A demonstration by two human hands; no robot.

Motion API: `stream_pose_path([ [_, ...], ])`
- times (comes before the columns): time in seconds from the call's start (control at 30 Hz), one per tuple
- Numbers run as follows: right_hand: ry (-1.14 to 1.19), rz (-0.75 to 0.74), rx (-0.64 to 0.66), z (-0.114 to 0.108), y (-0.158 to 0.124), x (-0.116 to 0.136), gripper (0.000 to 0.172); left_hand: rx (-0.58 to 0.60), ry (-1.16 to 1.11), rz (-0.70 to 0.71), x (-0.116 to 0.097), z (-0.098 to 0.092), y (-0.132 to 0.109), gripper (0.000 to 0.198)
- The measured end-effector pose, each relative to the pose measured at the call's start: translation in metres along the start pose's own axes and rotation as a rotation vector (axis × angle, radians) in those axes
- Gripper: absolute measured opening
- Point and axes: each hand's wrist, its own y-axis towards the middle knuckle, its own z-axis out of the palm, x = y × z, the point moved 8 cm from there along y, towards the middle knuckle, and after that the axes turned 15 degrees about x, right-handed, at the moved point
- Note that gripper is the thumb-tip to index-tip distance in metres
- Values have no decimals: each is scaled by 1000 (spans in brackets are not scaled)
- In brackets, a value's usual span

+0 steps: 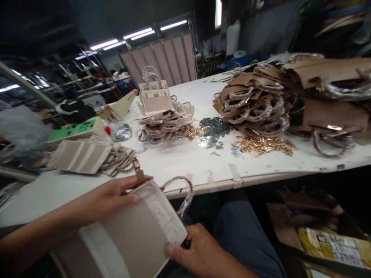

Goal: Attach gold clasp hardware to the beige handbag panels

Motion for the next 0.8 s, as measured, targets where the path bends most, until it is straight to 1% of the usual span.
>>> stream_pose_path([
  [0.1, -3, 79, -182, -26, -21, -22, 56, 179, 99, 121, -15, 11, 70, 57],
  [0.17, -52, 160, -313, -47, -39, -37, 60, 301, 50, 181, -15, 23, 120, 60],
  [0.23, -97, 240, -421, -66, -58, -50, 64, 403, -30, 211, -10, 36, 166, 62],
  [0.3, -120, 307, -503, -79, -72, -61, 69, 464, -75, 230, -2, 49, 201, 63],
  [0.37, -137, 376, -572, -88, -82, -69, 75, 500, -94, 246, 4, 59, 225, 63],
  [0.43, -153, 423, -624, -96, -87, -74, 77, 510, -102, 256, 10, 64, 237, 61],
  [0.47, -158, 427, -636, -98, -87, -74, 77, 491, -92, 255, 13, 63, 239, 59],
  [0.53, -156, 402, -634, -103, -83, -73, 74, 410, -49, 243, 20, 57, 239, 53],
  [0.63, -146, 371, -609, -107, -77, -73, 71, 240, 34, 199, 33, 47, 228, 43],
  [0.7, -145, 369, -592, -109, -74, -74, 70, 111, 83, 168, 41, 46, 217, 41],
  [0.73, -149, 361, -579, -109, -72, -74, 69, 32, 106, 154, 44, 47, 210, 42],
  [0.8, -167, 360, -553, -108, -71, -72, 68, -170, 187, 153, 47, 50, 195, 41],
])
